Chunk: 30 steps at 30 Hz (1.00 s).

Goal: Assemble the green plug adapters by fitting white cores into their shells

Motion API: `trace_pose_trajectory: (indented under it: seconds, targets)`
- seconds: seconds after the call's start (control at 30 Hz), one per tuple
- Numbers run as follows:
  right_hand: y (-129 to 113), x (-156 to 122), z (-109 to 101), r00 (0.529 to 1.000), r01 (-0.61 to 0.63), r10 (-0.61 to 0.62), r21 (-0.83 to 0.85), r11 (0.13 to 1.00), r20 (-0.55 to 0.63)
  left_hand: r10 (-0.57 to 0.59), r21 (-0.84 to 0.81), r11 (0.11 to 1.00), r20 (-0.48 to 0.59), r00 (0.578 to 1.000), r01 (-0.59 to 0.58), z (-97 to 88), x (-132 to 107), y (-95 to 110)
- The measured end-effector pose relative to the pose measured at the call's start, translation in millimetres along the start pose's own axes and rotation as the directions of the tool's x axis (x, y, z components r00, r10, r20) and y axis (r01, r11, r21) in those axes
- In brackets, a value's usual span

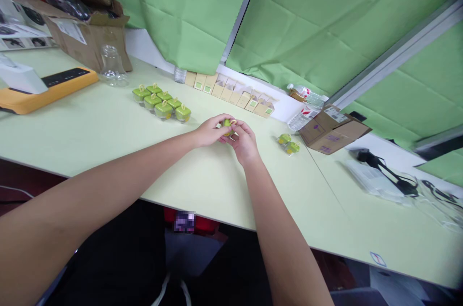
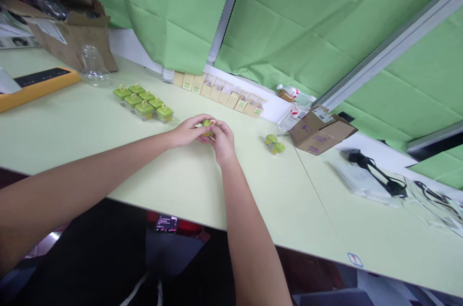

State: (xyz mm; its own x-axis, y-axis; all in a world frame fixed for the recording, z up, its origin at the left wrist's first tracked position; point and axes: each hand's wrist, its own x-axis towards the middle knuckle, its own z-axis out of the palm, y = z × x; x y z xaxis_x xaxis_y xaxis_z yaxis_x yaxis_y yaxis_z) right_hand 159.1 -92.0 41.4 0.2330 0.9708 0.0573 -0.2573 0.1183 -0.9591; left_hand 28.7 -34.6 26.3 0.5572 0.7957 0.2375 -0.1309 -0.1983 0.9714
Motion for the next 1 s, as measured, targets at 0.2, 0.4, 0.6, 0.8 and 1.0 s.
trace_pose_trajectory:
  seconds: [0.2, 0.4, 0.6, 0.8, 1.0]
  targets:
    - [-0.6, -0.3, 0.5, 1.0, -0.002, 0.002, -0.001, 1.0, -0.003, 0.009, -0.017, 1.0, 0.005, 1.0, -0.009, 0.3, 0.4, -0.1]
    - [-0.9, -0.7, 0.8, 1.0, -0.002, 0.002, 0.01, 1.0, 0.0, 0.004, -0.011, 1.0, 0.003, 1.0, -0.004, -0.1, 0.9, -1.7]
    - [-1.4, -1.3, 0.9, 1.0, -0.001, 0.001, 0.001, 1.0, 0.0, -0.006, -0.005, 1.0, 0.001, 1.0, 0.006, 0.2, -0.3, 0.9]
    - [-1.3, -1.0, 0.9, 1.0, -0.004, 0.004, -0.007, 1.0, 0.002, -0.004, -0.009, 1.0, -0.002, 1.0, 0.004, 0.6, -0.7, 1.3]
    - [-1.2, -0.5, 0.7, 1.0, 0.02, -0.02, -0.019, 1.0, 0.007, 0.005, -0.003, 1.0, -0.027, 1.0, -0.006, 0.9, -1.5, 3.3]
